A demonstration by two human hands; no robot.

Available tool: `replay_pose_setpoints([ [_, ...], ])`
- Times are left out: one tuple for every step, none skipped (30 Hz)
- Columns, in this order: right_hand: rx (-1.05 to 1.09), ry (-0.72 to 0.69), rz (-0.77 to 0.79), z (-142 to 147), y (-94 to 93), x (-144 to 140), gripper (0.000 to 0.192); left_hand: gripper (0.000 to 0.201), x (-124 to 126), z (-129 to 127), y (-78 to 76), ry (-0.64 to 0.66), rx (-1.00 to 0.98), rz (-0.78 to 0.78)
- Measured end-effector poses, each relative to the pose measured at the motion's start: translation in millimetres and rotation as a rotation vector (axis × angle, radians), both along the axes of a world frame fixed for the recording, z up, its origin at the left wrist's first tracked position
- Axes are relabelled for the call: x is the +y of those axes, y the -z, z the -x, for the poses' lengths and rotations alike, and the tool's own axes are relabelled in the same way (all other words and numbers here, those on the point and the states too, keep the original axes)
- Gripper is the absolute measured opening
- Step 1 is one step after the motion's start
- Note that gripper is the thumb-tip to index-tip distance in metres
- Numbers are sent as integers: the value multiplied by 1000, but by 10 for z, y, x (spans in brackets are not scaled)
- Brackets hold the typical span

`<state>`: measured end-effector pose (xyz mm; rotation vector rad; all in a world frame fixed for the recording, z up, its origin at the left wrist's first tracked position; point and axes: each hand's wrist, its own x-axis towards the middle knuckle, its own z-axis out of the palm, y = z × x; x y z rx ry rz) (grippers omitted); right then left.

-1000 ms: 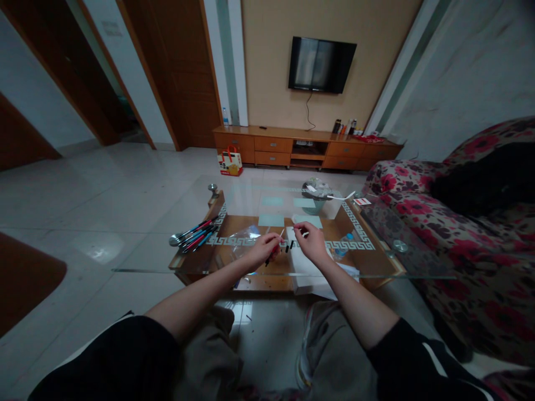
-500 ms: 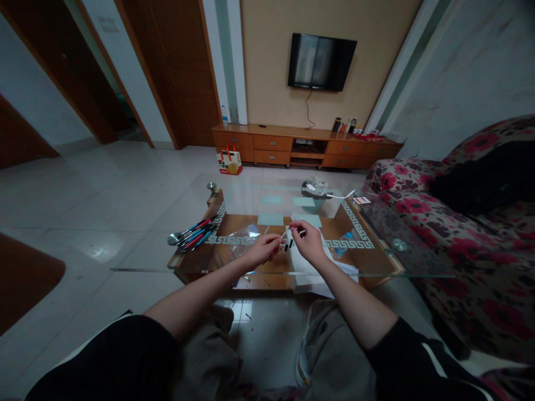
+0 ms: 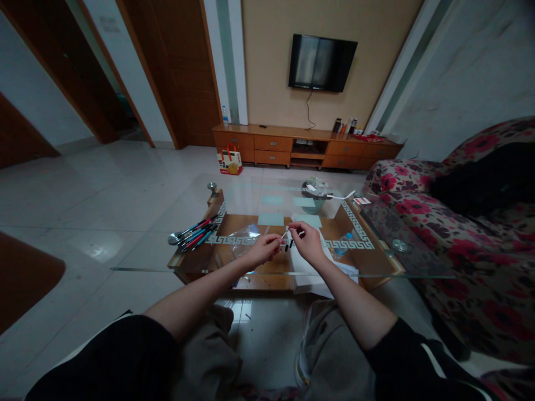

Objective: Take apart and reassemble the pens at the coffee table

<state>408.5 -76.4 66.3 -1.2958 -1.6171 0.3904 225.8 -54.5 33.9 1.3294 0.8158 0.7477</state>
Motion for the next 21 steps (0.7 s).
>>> replay_pose_setpoints([
  [0, -2, 1, -1, 7, 4, 23, 32, 0, -1, 2, 6, -3, -1],
  [0, -5, 2, -2, 13, 8, 23, 32, 0, -1, 5, 11, -7, -1],
  [0, -11, 4, -1, 17, 11, 23, 32, 0, -2, 6, 15, -11, 0],
  [1, -19, 9, 0, 20, 13, 23, 32, 0, -2, 7, 15, -12, 1],
  [3, -28, 13, 2, 23, 14, 23, 32, -1, -2, 7, 15, -11, 4],
  [7, -35, 18, 5, 25, 14, 23, 32, -3, -2, 5, 14, -7, 6],
  [11, -41, 22, 7, 27, 12, 23, 32, -6, -1, 1, 16, -3, 8],
  [15, -43, 27, 10, 29, 11, 24, 32, -9, 0, -3, 19, 1, 9],
  [20, -45, 31, 12, 33, 9, 24, 32, -12, 2, -9, 22, 6, 8],
  [25, -46, 35, 14, 38, 8, 24, 32, -15, 2, -13, 24, 12, 6],
  [30, -49, 40, 17, 44, 7, 24, 32, -18, 2, -17, 23, 18, 3],
  [34, -53, 44, 19, 49, 6, 23, 32, -19, 1, -20, 19, 26, -1],
  [38, -59, 47, 22, 55, 5, 23, 32, -20, -1, -21, 13, 33, -6],
  [42, -66, 51, 26, 60, 5, 24, 33, -20, -4, -21, 8, 41, -10],
  [46, -75, 56, 30, 62, 4, 24, 33, -20, -7, -22, 4, 47, -12],
  [50, -81, 62, 35, 63, 3, 24, 32, -19, -9, -23, 1, 52, -14],
  [55, -88, 70, 41, 62, 1, 25, 32, -20, -11, -25, -2, 54, -14],
  [62, -96, 80, 47, 60, -1, 26, 32, -21, -12, -28, -6, 56, -14],
  [70, -102, 89, 54, 56, -4, 27, 33, -23, -12, -33, -9, 57, -14],
  [79, -109, 98, 60, 52, -7, 28, 33, -26, -11, -39, -12, 57, -16],
  [87, -117, 107, 66, 48, -10, 29, 34, -30, -8, -45, -12, 58, -19],
])
